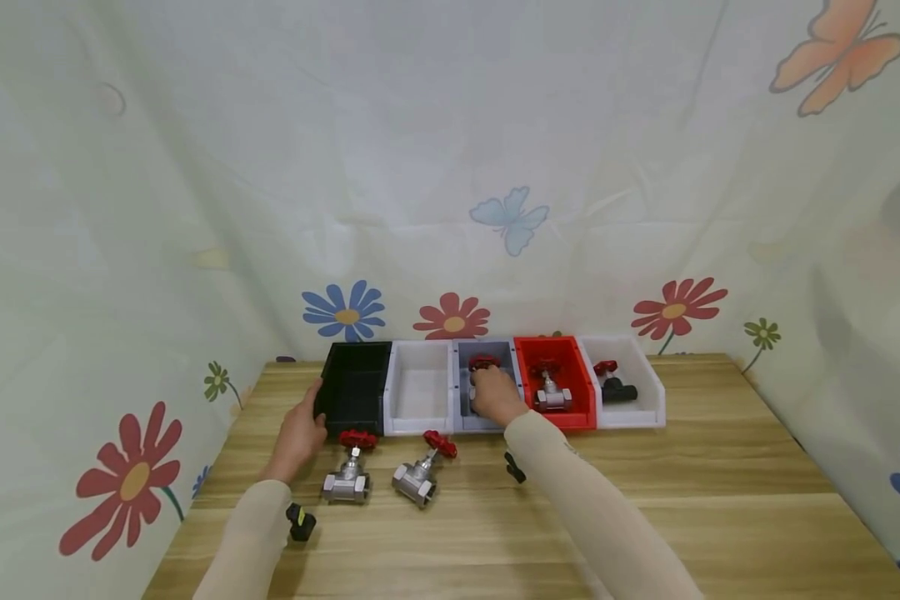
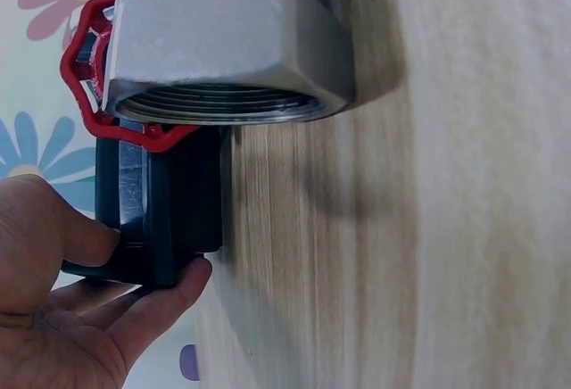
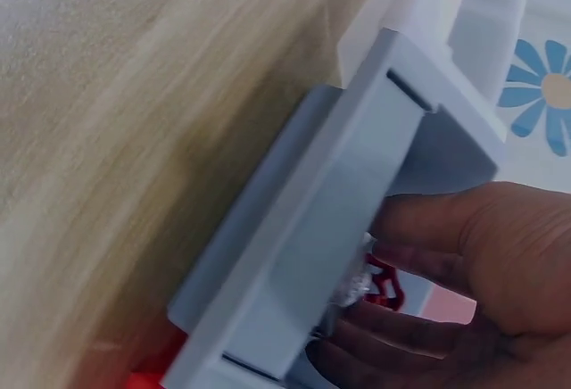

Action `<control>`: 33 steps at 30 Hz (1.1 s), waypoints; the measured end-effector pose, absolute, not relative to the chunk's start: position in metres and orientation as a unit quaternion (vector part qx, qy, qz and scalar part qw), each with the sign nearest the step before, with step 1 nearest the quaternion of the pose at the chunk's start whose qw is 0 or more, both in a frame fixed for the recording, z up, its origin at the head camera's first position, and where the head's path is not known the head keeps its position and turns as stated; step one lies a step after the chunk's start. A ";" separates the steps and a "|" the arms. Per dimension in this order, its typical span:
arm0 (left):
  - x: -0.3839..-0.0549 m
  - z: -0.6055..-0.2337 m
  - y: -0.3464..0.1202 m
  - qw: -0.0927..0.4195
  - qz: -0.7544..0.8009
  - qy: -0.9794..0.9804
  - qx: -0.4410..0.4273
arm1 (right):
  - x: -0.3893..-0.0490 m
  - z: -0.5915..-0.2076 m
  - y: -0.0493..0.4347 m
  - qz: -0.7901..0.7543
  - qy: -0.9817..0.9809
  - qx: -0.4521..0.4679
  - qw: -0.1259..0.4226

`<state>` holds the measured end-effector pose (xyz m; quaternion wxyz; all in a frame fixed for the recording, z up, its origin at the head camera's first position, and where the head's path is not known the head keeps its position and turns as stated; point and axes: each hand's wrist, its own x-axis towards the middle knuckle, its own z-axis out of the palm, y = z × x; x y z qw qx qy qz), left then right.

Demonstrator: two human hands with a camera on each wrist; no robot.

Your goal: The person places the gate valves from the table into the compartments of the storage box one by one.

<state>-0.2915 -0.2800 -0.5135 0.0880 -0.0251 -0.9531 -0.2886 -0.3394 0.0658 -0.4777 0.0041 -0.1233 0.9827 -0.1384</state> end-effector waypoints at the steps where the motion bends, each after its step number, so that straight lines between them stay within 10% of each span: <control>1: -0.291 -0.513 -0.280 0.088 -0.289 -0.953 -0.025 | -0.339 -0.476 0.066 -0.140 0.982 -0.124 0.001; 33: -0.295 -0.514 -0.283 0.074 -0.294 -0.952 -0.026 | -0.288 -0.404 0.119 -0.133 0.973 -0.156 -0.109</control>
